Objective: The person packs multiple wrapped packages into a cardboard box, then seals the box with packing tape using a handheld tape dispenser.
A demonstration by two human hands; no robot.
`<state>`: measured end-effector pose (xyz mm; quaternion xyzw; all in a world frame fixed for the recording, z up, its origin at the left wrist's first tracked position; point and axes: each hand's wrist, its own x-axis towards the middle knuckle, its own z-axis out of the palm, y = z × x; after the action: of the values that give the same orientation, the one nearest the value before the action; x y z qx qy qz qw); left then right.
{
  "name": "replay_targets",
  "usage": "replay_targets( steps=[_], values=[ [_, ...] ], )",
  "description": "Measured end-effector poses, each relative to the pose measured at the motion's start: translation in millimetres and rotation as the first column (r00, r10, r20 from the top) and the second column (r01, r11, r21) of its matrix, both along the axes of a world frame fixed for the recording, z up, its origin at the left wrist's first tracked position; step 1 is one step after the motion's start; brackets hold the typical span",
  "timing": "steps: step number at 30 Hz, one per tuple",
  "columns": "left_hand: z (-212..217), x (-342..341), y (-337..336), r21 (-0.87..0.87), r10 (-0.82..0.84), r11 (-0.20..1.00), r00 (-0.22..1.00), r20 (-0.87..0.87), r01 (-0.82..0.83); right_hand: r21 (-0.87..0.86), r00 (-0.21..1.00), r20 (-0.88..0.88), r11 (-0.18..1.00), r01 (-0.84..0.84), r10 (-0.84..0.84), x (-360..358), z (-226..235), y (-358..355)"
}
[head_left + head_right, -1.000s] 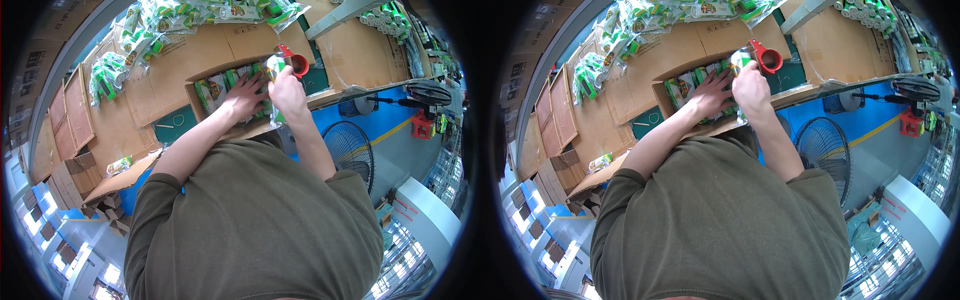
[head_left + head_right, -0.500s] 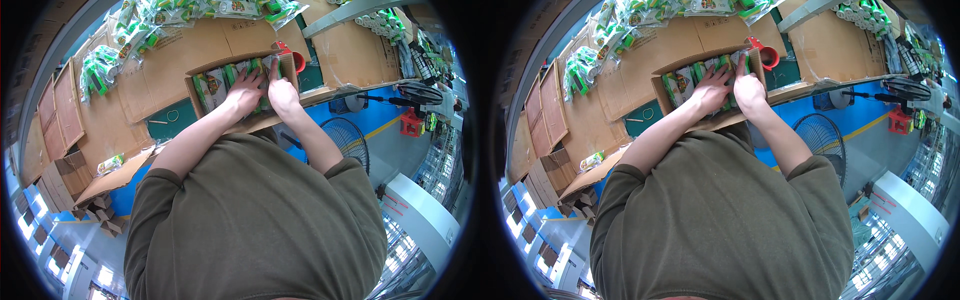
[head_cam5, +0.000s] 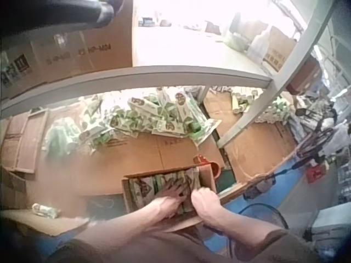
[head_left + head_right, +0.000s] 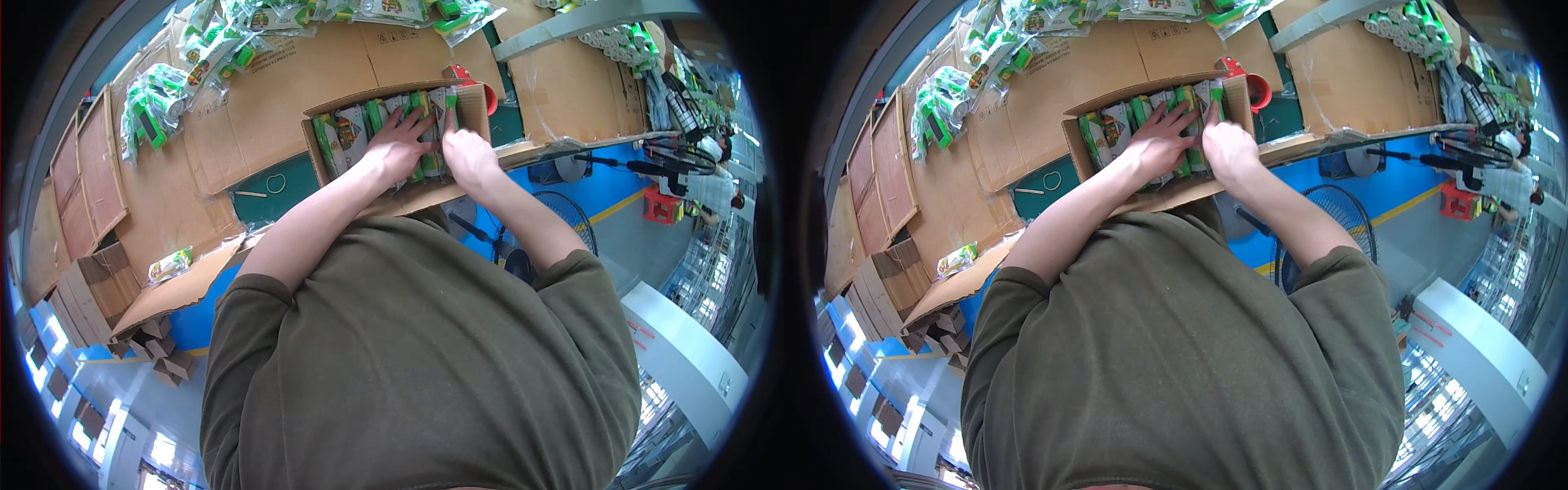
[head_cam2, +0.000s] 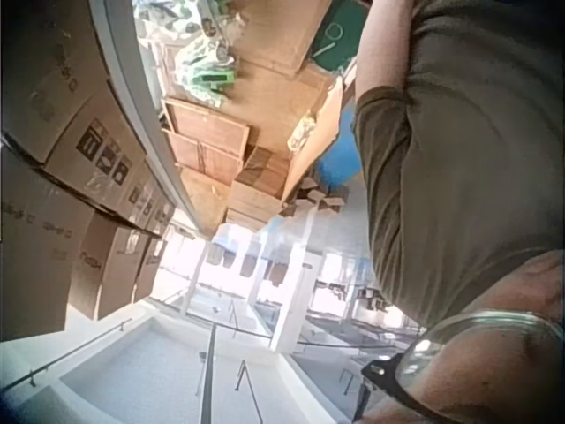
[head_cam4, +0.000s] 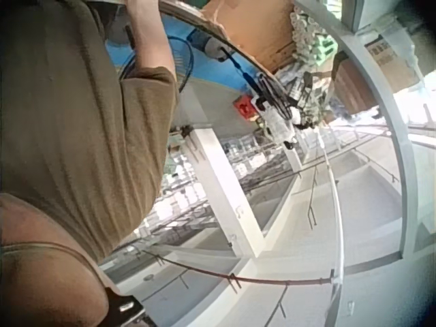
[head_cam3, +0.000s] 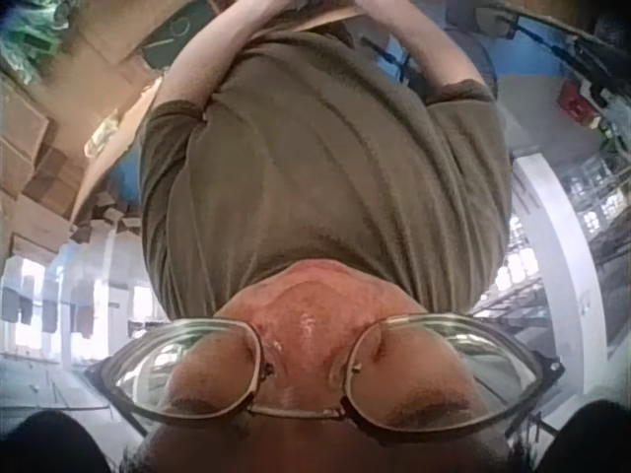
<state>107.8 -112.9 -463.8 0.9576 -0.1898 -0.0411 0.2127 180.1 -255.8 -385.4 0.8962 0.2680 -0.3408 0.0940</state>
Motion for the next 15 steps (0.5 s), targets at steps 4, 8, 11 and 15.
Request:
replay_targets(
  steps=[4, 8, 11, 15],
  values=[
    [-3.8, 1.4, -2.9, 0.022, 0.002, 1.0, 1.0, 0.019, -0.003, -0.31, 0.722, 0.443, 0.847, -0.432, 0.531, -0.8, -14.6, -2.6],
    [-1.8, 2.6, -1.1, 0.02, -0.001, 1.0, 1.0, 0.003, 0.001, -0.281, 0.572, 0.569, 0.794, -0.54, 0.59, 9.4, -24.1, -17.7],
    [2.5, 1.4, -4.2, 0.02, 0.026, 0.999, 0.999, -0.042, -0.025, -0.285, 0.564, 0.557, 0.777, -0.561, 0.61, 10.4, -26.2, -19.3],
    [-5.0, 1.2, -5.6, 0.03, 0.011, 0.999, 1.0, -0.019, -0.011, -0.301, 0.581, 0.565, 0.802, -0.515, 0.586, 3.9, -37.5, -7.8]
  ],
)
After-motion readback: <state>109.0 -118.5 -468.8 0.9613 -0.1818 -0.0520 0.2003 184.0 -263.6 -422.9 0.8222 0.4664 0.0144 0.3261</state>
